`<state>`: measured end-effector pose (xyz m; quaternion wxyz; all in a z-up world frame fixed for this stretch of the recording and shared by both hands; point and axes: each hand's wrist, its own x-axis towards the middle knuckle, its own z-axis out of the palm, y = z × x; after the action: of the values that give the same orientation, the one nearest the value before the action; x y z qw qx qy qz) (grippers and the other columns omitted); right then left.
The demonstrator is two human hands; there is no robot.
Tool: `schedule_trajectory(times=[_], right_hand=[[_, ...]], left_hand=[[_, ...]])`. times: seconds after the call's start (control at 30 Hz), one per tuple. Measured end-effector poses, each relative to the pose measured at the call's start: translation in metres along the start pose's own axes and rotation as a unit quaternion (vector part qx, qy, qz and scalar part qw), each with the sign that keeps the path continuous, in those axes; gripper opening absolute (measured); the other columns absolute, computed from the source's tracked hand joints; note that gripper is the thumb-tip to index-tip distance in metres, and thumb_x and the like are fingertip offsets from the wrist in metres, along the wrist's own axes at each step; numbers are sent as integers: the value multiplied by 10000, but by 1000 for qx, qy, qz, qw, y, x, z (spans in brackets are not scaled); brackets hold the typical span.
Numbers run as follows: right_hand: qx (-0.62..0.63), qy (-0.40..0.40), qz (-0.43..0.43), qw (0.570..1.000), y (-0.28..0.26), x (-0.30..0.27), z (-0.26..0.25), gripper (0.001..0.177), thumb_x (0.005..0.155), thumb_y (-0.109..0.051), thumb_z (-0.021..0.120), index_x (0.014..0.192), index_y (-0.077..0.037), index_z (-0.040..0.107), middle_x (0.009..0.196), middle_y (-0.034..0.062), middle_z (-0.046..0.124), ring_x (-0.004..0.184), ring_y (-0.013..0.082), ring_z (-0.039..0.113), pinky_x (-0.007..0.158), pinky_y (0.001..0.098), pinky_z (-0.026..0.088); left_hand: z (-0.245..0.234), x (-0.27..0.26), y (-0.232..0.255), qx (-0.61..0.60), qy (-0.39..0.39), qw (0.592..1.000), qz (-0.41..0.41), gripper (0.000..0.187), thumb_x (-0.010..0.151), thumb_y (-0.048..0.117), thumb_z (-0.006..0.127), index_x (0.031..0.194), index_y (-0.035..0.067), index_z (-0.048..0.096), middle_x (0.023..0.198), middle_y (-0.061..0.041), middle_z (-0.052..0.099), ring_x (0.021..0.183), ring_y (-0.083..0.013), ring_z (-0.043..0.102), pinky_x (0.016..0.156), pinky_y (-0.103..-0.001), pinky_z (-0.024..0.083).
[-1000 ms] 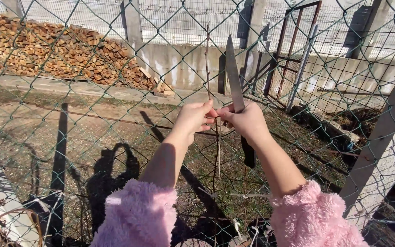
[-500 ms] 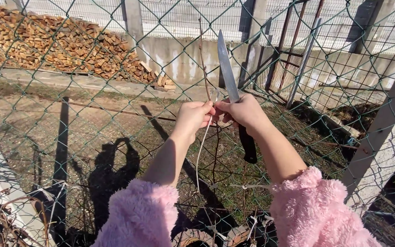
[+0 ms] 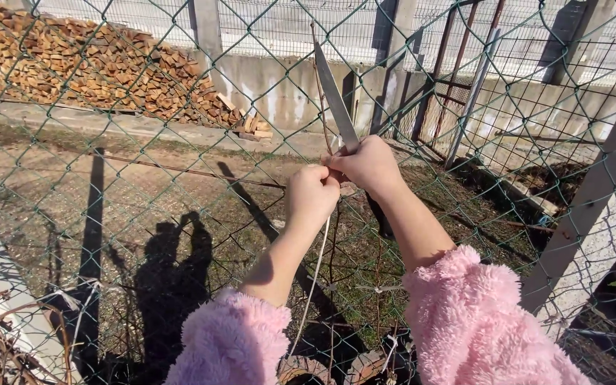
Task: Securing plant vines to a wire mesh fence using strips of material and a knife to cut them.
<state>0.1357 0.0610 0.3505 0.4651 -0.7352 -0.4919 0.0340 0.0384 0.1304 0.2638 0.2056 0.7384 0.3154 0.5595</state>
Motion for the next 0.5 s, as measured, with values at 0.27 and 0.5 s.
schedule_trajectory(times=[0.27, 0.5], right_hand=[[108, 6, -52, 993, 24, 6, 8, 42, 757, -191, 796, 790, -166, 798, 565, 28, 647, 542, 135, 654, 599, 214, 454], [146, -12, -117, 982, 42, -3, 6, 75, 806, -191, 839, 838, -131, 808, 635, 16, 682, 624, 108, 586, 652, 220, 450]], left_hand=[[-23, 9, 33, -384, -120, 870, -286, 222, 1030, 297, 477, 1080, 83, 510, 717, 106, 291, 507, 0, 301, 395, -118, 232], [-18, 18, 38, -183, -63, 956, -218, 346, 872, 458, 713, 1074, 178, 708, 1044, -93, 701, 1047, -264, 661, 839, -356, 490]])
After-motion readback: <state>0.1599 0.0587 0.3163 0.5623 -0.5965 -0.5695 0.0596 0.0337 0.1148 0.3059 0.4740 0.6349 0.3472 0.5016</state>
